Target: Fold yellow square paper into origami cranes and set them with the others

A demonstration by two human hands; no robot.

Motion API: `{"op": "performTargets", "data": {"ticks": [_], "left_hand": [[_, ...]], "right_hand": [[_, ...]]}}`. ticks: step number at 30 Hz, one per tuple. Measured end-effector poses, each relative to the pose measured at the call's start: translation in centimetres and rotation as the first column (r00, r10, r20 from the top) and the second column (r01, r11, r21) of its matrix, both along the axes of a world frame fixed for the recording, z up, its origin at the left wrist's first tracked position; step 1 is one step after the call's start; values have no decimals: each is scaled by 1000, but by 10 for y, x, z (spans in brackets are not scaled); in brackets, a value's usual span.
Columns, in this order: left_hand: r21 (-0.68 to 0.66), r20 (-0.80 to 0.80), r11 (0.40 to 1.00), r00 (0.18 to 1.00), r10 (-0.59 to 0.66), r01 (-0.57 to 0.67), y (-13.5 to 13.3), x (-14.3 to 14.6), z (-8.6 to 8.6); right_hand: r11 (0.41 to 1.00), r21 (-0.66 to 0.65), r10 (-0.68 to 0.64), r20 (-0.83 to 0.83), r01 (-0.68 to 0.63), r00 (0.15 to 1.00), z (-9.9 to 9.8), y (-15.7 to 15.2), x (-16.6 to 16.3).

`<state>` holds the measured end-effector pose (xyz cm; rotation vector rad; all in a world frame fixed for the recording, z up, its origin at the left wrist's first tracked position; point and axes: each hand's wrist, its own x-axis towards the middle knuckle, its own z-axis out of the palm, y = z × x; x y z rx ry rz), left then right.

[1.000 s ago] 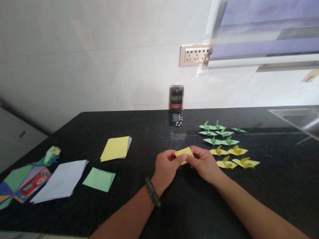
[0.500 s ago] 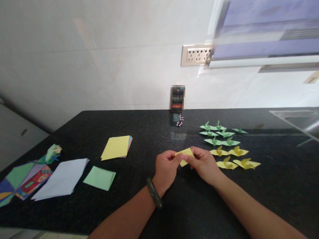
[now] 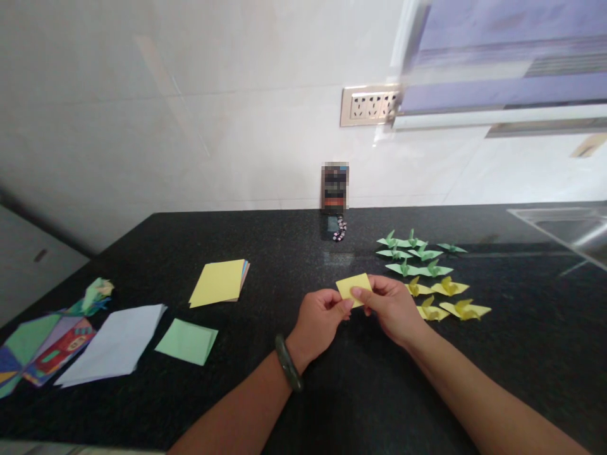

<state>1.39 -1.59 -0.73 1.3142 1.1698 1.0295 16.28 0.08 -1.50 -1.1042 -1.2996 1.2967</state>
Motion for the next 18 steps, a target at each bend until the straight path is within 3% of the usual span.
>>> {"op": "performTargets", "data": {"ticks": [5, 10, 14, 18], "left_hand": [[10, -67, 1000, 997, -26, 27, -1, -1, 3], [-71, 139, 988, 982, -129, 140, 0, 0, 0], [-88, 170, 995, 985, -22, 37, 1, 0, 4], [-130, 176, 991, 984, 36, -13, 1, 1, 8]], "right_hand": [[1000, -13, -5, 9, 5, 1000, 3, -2, -1], [998, -31, 45, -15, -46, 999, 10, -4, -4], [994, -68, 90, -16, -91, 996, 13, -7, -10], [999, -16, -35, 61, 36, 998, 11, -5, -8]]}}
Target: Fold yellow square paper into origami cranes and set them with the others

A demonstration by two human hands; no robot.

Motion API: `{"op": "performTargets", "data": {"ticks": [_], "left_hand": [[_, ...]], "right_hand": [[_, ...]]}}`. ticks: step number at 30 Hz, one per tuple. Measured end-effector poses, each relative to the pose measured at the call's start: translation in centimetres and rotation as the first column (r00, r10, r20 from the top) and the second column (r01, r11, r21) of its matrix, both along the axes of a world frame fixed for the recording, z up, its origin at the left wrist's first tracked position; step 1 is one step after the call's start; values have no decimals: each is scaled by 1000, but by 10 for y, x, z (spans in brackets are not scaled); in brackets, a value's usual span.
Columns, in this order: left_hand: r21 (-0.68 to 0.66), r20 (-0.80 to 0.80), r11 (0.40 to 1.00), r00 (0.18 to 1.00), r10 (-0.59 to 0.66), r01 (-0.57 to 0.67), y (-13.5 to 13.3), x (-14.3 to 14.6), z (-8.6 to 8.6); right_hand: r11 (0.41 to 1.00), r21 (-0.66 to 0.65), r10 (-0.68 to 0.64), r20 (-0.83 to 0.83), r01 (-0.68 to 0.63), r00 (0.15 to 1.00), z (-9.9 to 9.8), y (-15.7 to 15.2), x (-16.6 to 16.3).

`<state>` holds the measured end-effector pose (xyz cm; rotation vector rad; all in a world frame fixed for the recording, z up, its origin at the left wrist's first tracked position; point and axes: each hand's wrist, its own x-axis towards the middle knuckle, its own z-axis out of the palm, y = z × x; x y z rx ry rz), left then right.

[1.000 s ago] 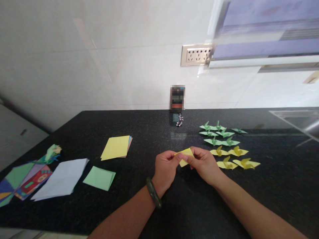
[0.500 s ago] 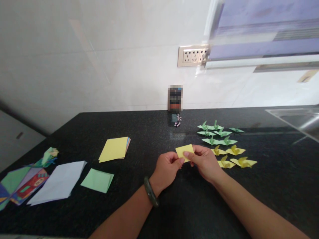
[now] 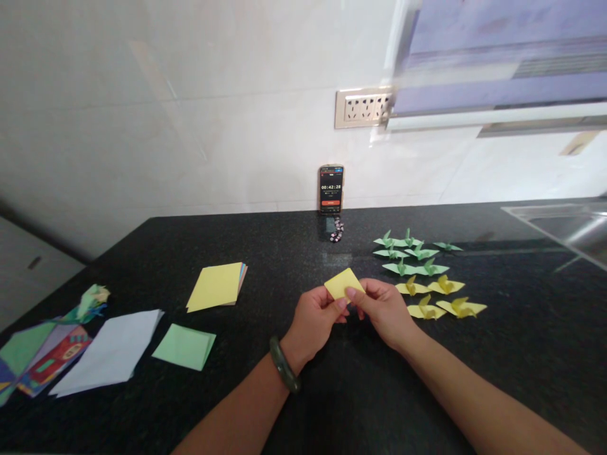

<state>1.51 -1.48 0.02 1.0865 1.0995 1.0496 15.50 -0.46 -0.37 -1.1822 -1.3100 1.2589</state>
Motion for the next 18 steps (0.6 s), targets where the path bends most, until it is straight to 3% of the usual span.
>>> {"op": "performTargets", "data": {"ticks": [3, 6, 9, 14, 18], "left_hand": [[-5, -23, 1000, 1000, -1, 1, 0, 1, -2], [29, -60, 999, 998, -27, 29, 0, 2, -5], [72, -103, 993, 991, -86, 94, -1, 3, -6], [42, -174, 979, 966, -189, 199, 3, 8, -1], [-60, -148, 977, 966, -211, 204, 11, 12, 3]], "right_hand": [[993, 47, -100, -79, 104, 992, -1, 6, 7], [1000, 7, 30, -147, -30, 989, 0, 8, 10], [990, -10, 136, -75, -137, 988, 1, 6, 9], [998, 42, 51, -23, -50, 998, 2, 5, 10], [978, 188, 53, 175, -86, 983, 6, 9, 15]]}}
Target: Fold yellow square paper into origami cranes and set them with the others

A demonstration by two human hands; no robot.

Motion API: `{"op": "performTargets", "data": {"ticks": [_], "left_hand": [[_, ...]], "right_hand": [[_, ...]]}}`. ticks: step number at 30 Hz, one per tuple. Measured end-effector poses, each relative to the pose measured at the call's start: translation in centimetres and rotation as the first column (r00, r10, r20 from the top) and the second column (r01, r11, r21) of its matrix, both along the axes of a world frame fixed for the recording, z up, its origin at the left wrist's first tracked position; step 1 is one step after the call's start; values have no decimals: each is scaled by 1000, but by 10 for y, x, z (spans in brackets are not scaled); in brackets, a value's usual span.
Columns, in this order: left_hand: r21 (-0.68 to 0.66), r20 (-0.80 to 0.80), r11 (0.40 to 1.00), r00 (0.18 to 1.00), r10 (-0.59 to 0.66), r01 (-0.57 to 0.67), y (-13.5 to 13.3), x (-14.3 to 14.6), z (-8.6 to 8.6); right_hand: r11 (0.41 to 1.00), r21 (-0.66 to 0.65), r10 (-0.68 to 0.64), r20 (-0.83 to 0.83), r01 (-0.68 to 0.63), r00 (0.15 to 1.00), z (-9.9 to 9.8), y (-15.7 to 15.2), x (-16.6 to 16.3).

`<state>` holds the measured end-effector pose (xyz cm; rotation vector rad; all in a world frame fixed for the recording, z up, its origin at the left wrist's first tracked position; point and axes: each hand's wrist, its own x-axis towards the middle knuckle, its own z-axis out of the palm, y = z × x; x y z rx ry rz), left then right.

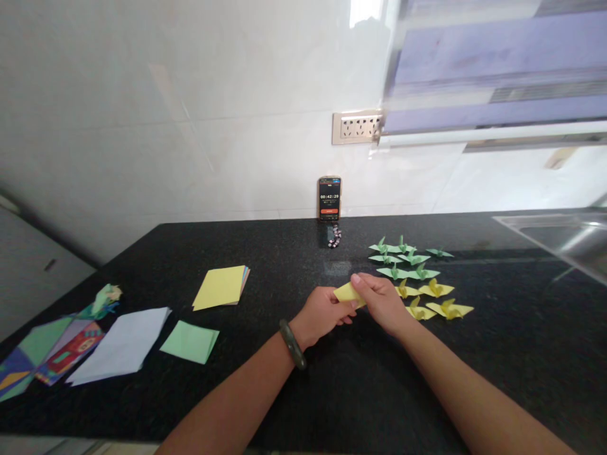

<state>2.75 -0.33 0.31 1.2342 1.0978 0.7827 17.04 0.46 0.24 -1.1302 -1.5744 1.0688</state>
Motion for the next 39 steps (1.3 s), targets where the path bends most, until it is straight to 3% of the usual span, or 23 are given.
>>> {"op": "performTargets", "data": {"ticks": [2, 6, 12, 16, 25, 32, 35, 39], "left_hand": [[17, 26, 997, 996, 81, -81, 5, -2, 3], [86, 135, 973, 970, 202, -214, 12, -10, 8], [85, 174, 976, 967, 186, -203, 5, -13, 4], [170, 237, 947, 944, 229, -273, -3, -13, 5], [-13, 401, 939, 859, 319, -343, -5, -15, 6], [10, 417, 950, 865, 281, -313, -5, -14, 4], [41, 407, 950, 873, 268, -310, -6, -13, 5], [75, 363, 950, 896, 256, -302, -7, -14, 7]], "right_hand": [[999, 45, -9, 9, 8, 1000, 2, 1, 0], [992, 65, -102, -132, 111, 986, 0, 0, -7], [987, 15, -157, -179, 162, 971, -2, -5, -14], [990, 2, -142, -145, 144, 979, -1, -7, -13], [947, 121, -272, -190, 297, 944, -6, -9, -20], [939, 117, -308, -135, 323, 942, -8, -12, -20], [936, 168, -297, -96, 309, 950, -8, -12, -18], [917, 332, -220, -44, 222, 974, -10, -12, -15]]}}
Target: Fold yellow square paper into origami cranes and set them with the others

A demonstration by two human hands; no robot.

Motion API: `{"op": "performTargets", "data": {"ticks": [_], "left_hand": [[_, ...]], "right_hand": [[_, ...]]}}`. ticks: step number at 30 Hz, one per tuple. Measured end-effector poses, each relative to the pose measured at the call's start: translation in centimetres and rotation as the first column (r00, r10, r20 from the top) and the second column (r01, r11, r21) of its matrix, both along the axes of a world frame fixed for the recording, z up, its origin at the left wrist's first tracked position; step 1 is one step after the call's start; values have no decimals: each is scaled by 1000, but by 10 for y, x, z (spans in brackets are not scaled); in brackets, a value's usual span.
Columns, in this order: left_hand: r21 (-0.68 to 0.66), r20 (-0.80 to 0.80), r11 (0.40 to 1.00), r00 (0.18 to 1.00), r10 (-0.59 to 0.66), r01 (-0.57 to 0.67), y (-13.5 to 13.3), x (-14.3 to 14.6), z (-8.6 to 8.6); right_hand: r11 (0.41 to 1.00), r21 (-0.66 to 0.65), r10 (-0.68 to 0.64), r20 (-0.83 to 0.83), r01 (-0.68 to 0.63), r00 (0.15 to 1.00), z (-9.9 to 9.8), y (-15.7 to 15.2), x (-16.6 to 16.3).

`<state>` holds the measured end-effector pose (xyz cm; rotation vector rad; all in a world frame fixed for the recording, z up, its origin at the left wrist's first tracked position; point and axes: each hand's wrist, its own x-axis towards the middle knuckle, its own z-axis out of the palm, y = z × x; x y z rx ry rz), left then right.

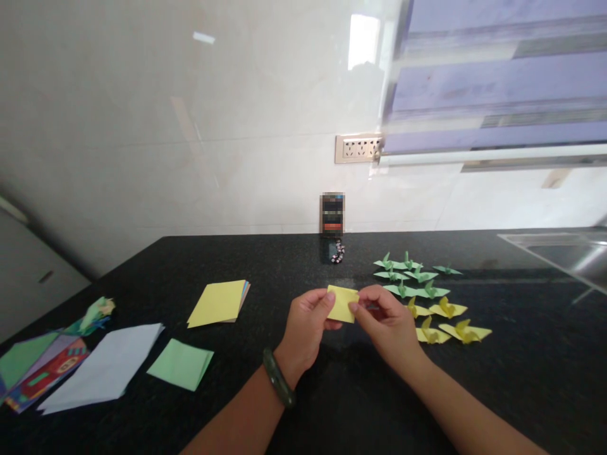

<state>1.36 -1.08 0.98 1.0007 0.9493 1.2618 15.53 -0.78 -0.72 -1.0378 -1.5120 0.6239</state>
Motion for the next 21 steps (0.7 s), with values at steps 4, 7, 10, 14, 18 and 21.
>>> {"op": "performTargets", "data": {"ticks": [4, 7, 10, 14, 18, 21], "left_hand": [[11, 1, 999, 999, -41, 41, -1, 0, -2], [26, 10, 999, 999, -43, 42, 0, -1, -2], [46, 2, 998, 999, -47, 46, 1, -3, -1], [62, -63, 997, 997, -38, 42, 3, -9, 1], [48, -33, 993, 994, -105, 107, 4, -11, 3], [42, -27, 988, 989, -145, 146, 3, -11, 5]], "right_hand": [[986, 156, 43, 145, -65, 988, 2, -1, 3], [970, 231, 23, 234, -79, 972, 6, -3, 5], [947, 305, 15, 276, -102, 961, 8, -4, 5], [940, 322, 10, 311, -115, 950, 7, -5, 6], [939, 330, -5, 298, -98, 955, 8, -4, 5], [939, 332, -10, 286, -89, 958, 8, -4, 5]]}}
